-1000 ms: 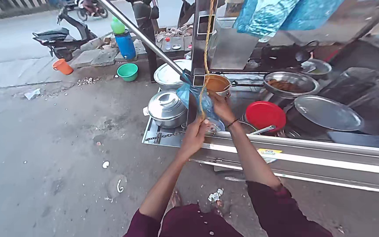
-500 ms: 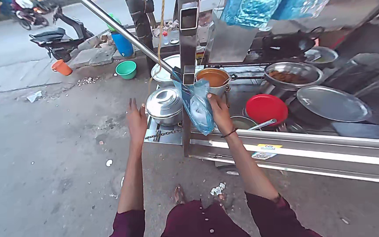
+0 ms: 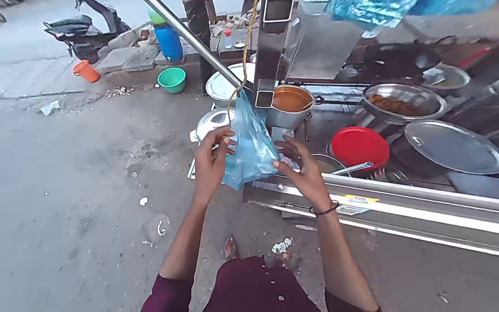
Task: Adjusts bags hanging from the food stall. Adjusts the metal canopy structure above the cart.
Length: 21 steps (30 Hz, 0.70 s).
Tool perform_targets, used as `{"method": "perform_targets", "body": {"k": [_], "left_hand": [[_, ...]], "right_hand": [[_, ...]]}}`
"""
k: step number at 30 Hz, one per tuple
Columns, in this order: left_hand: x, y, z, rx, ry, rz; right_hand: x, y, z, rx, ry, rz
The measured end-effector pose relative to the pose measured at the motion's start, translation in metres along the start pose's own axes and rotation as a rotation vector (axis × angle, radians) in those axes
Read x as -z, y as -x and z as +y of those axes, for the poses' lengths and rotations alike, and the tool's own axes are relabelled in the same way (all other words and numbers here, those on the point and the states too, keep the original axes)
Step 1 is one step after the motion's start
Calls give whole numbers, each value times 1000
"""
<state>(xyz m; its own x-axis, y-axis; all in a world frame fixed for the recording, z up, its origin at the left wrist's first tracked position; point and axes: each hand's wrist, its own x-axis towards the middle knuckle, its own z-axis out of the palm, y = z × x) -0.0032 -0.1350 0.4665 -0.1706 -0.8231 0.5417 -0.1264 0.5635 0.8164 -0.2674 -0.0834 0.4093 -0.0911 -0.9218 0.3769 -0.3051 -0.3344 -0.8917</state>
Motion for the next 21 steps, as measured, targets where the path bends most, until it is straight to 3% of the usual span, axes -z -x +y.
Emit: {"method": "perform_targets", "body": {"k": [5,9,14,21], "left_hand": [[9,-35,-8,72,-173,-3],[24,-55,-7,46,-403,-217],[21,-84,-25,31,-503,-347],[23,-92,-46,-58,-408,-138]], "right_hand": [[-37,12,5,65,41,-47],[-41,28,11,41,41,-77],[-25,66,37,-14,22,-35],[28,173,83,-220,45,67]]}}
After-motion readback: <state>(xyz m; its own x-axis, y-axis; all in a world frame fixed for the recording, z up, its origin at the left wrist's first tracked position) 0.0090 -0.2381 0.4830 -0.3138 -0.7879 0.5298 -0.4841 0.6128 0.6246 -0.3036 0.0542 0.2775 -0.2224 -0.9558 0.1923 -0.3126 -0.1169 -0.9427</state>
